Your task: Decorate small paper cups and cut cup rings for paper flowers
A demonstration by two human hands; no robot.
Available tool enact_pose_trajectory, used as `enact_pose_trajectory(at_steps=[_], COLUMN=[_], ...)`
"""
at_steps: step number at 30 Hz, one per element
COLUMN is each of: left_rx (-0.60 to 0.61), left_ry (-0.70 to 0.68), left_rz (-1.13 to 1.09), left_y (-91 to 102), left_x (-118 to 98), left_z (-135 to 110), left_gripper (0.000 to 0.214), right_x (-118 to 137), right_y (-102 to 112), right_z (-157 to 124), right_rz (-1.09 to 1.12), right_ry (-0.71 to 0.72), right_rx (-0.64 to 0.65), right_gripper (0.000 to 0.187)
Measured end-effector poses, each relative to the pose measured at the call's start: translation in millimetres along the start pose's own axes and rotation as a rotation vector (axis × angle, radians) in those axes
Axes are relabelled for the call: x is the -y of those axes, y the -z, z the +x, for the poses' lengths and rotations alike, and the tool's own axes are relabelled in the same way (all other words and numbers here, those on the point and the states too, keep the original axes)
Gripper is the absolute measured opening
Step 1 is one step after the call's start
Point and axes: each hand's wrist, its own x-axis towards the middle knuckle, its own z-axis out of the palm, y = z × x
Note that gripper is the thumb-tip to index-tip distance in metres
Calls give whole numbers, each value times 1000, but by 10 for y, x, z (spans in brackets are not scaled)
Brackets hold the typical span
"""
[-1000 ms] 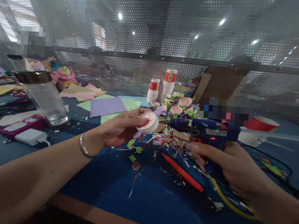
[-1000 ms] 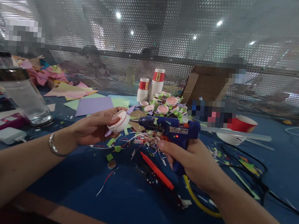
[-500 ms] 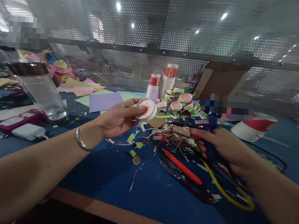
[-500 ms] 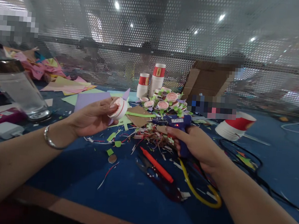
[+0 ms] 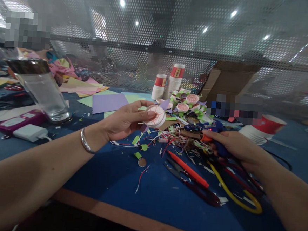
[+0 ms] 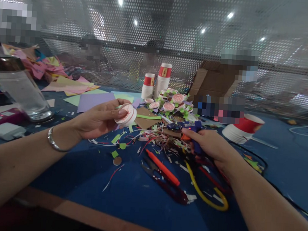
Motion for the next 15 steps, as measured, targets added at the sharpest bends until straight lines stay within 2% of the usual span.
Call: enact_pose_trajectory(at_steps=[4,8,9,10,11,13,15], left_rx=[-9,-34,-39,-44,-49,-59,-78], left_ry=[-16,16,21,23,23,18,8], left_rz=[-13,-56,-66,-76,-84,-99,-111], left_y=[5,28,32,35,36,35,32], left_x=[-4,16,23,29,35,46,54], left_z=[-6,-2,1,4,8,18,30], left_gripper=[37,40,41,41,42,41,40], right_x=[31,109,142,181,225,320,415], right_y=[124,126,78,11,-74,-274,-477], right_z=[56,-53,-110,-174,-242,-378,-495], right_rz=[-377,-586,-604,-601,-552,-459,-456], right_ry=[106,123,165,275,385,611,811], right_rx=[-136,-321,-348,-357,-312,-68,64], right_gripper=[56,35,32,30,26,23,23])
